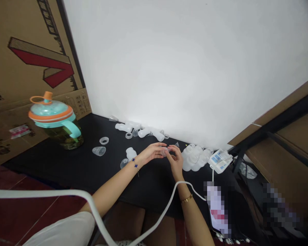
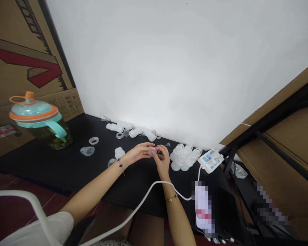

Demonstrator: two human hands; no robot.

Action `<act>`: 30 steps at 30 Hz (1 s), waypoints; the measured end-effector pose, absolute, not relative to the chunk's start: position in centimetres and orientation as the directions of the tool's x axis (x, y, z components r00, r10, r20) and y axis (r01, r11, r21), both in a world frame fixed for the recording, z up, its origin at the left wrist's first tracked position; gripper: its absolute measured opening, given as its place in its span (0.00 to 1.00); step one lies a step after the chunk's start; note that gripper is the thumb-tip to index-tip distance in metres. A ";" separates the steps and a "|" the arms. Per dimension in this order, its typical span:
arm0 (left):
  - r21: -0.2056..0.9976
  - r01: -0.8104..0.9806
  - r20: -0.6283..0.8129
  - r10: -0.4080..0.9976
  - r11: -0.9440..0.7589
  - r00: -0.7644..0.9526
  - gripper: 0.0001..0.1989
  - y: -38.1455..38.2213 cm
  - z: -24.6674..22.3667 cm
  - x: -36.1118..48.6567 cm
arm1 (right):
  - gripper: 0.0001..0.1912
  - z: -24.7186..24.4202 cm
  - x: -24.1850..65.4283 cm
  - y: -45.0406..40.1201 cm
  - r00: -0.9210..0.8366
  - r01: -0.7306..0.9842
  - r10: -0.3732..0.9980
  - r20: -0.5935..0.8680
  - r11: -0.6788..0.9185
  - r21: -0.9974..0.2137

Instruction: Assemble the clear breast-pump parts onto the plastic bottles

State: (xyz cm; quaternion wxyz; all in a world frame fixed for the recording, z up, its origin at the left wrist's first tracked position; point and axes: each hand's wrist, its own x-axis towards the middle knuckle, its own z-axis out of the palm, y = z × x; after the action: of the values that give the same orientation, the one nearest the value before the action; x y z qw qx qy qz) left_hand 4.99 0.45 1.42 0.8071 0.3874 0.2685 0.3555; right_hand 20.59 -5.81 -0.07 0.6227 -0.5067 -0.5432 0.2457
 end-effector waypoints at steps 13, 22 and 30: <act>0.853 -0.369 -0.107 0.816 0.368 0.568 0.23 0.2 1.4 5.1 | 0.12 -0.4 20.6 -5.9 0.331 0.388 0.797 0.505 0.373 -0.843; 0.856 -0.370 -0.084 0.804 0.360 0.588 0.25 -0.1 1.5 5.2 | 0.09 -0.2 20.6 -5.9 0.327 0.446 0.762 0.559 0.397 -0.802; 0.864 -0.364 -0.082 0.810 0.349 0.581 0.24 0.1 1.1 5.2 | 0.09 -0.1 20.6 -5.9 0.319 0.482 0.761 0.565 0.382 -0.788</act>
State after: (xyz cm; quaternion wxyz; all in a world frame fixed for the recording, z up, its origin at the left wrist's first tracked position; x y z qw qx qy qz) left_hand 5.24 0.15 1.07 0.7789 0.4286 0.2600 0.3768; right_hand 20.63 -5.94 -0.12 0.6032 -0.5436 -0.5721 0.1156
